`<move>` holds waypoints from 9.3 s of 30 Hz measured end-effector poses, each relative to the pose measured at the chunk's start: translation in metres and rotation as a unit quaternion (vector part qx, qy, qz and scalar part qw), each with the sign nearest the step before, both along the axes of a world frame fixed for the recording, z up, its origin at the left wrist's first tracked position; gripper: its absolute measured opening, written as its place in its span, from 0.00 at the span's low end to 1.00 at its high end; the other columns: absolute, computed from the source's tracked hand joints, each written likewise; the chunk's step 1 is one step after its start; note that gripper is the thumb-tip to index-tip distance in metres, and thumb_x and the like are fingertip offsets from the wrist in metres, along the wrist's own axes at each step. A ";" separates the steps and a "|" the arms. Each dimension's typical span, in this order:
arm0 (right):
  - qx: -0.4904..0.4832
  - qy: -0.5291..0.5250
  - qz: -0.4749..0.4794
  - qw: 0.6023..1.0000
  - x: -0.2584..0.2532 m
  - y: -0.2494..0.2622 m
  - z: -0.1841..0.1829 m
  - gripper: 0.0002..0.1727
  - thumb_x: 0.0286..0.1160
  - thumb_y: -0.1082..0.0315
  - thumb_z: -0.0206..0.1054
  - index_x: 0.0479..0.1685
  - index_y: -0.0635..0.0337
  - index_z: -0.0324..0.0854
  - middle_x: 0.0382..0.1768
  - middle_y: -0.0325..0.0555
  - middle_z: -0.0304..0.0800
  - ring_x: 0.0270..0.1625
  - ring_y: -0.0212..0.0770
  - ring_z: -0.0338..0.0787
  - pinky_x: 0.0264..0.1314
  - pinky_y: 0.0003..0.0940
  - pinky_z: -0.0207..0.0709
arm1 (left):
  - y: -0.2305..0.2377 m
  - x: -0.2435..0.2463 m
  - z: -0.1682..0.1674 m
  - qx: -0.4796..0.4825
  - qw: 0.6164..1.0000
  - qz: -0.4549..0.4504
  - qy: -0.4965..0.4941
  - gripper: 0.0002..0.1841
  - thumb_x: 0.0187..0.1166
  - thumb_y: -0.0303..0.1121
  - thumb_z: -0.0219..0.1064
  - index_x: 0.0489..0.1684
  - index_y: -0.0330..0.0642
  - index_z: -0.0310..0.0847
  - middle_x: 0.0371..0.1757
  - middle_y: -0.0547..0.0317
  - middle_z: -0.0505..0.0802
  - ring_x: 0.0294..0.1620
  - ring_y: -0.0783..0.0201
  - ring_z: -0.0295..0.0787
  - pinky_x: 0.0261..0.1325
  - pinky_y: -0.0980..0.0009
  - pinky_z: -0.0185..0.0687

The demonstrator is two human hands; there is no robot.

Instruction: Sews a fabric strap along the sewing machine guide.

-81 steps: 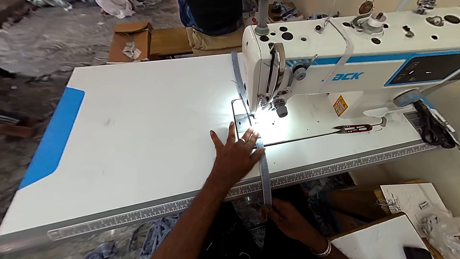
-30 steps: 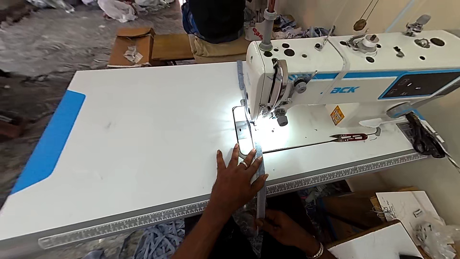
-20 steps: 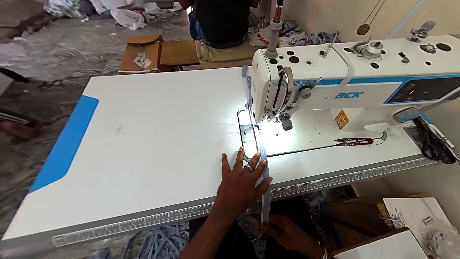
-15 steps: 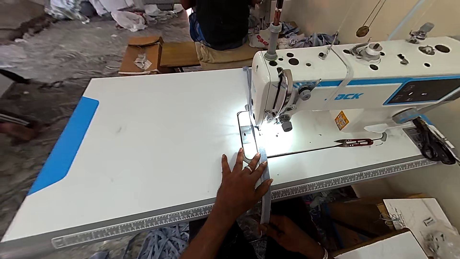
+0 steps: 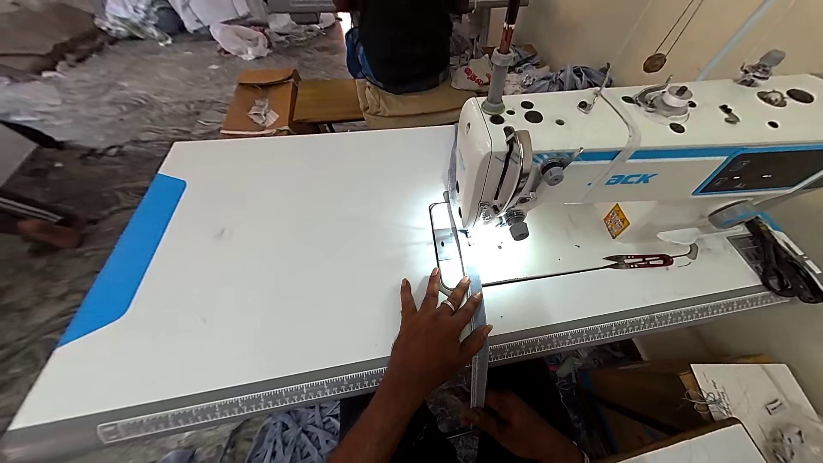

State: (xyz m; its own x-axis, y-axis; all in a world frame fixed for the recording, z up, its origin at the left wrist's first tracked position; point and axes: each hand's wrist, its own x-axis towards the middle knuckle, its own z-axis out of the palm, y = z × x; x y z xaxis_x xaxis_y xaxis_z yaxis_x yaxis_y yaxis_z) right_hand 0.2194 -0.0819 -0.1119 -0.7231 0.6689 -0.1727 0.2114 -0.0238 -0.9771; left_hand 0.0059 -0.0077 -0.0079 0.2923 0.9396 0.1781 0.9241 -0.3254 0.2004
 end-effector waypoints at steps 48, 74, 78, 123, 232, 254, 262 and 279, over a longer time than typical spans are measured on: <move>0.007 -0.020 0.012 1.000 -0.001 0.002 0.000 0.20 0.90 0.52 0.58 0.52 0.59 0.87 0.43 0.42 0.92 0.42 0.30 0.88 0.50 0.30 0.82 | 0.000 0.000 0.001 -0.007 1.000 -0.003 0.006 0.32 0.85 0.69 0.42 0.82 0.72 0.76 0.89 0.73 0.74 0.95 0.41 0.51 0.84 0.18 0.33; 0.017 -0.025 -0.001 1.000 0.001 0.002 0.000 0.21 0.90 0.51 0.59 0.51 0.60 0.87 0.42 0.42 0.92 0.42 0.30 0.89 0.51 0.30 0.83 | 0.000 0.001 0.000 0.001 1.000 -0.002 0.016 0.33 0.85 0.70 0.41 0.83 0.73 0.76 0.89 0.72 0.74 0.95 0.40 0.50 0.83 0.19 0.36; 0.019 -0.027 0.002 0.999 0.001 0.002 -0.001 0.20 0.90 0.51 0.59 0.50 0.59 0.87 0.40 0.41 0.91 0.40 0.30 0.88 0.48 0.30 0.82 | 0.000 0.000 0.001 -0.002 1.000 -0.001 0.013 0.33 0.84 0.70 0.42 0.82 0.73 0.76 0.89 0.72 0.74 0.95 0.41 0.50 0.84 0.19 0.35; -0.031 0.065 -0.087 0.994 0.003 0.004 0.012 0.18 0.91 0.56 0.58 0.47 0.60 0.87 0.40 0.37 0.93 0.41 0.27 0.88 0.48 0.26 0.83 | 0.006 0.000 0.008 -0.004 1.000 -0.009 0.016 0.35 0.85 0.71 0.40 0.82 0.70 0.77 0.86 0.75 0.77 0.94 0.37 0.52 0.78 0.11 0.30; -0.042 -0.112 -0.133 0.984 0.002 0.004 0.062 0.22 0.91 0.48 0.54 0.47 0.54 0.85 0.37 0.34 0.92 0.39 0.28 0.90 0.44 0.27 0.84 | 0.043 -0.003 0.013 -0.046 0.999 -0.005 0.017 0.44 0.80 0.77 0.36 0.86 0.61 0.73 0.88 0.68 0.76 0.94 0.38 0.53 0.78 0.12 0.29; 0.235 -0.339 -0.164 0.896 0.107 0.098 0.193 0.17 0.89 0.55 0.59 0.65 0.50 0.86 0.42 0.41 0.93 0.39 0.39 0.91 0.42 0.47 0.87 | 0.103 -0.007 0.028 -0.108 0.992 0.063 0.036 0.34 0.89 0.64 0.38 0.88 0.63 0.70 0.92 0.68 0.69 0.96 0.39 0.46 0.77 0.11 0.23; 0.314 -0.564 -0.239 0.725 0.154 0.163 0.174 0.34 0.81 0.72 0.62 0.88 0.66 0.62 0.79 0.74 0.71 0.78 0.82 0.71 0.73 0.95 0.38 | 0.105 -0.006 0.030 -0.106 0.992 0.067 0.033 0.31 0.91 0.57 0.38 0.87 0.62 0.72 0.90 0.65 0.72 0.95 0.38 0.49 0.75 0.10 0.26; -0.112 0.071 -0.052 0.990 -0.010 0.024 0.034 0.23 0.81 0.62 0.71 0.69 0.66 0.79 0.64 0.49 0.88 0.65 0.37 0.89 0.72 0.36 0.83 | 0.060 0.003 0.008 -0.036 0.998 0.050 0.001 0.38 0.86 0.69 0.41 0.85 0.57 0.74 0.89 0.62 0.74 0.93 0.37 0.54 0.79 0.12 0.32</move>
State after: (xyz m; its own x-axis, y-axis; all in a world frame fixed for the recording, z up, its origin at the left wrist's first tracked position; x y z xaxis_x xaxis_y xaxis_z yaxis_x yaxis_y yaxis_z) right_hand 0.2099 -0.0576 -0.0784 -0.6794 0.6978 -0.2269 0.0572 -0.2578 -0.9645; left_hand 0.0090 0.0528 0.0003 0.1972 0.9743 0.1087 0.9515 -0.2169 0.2180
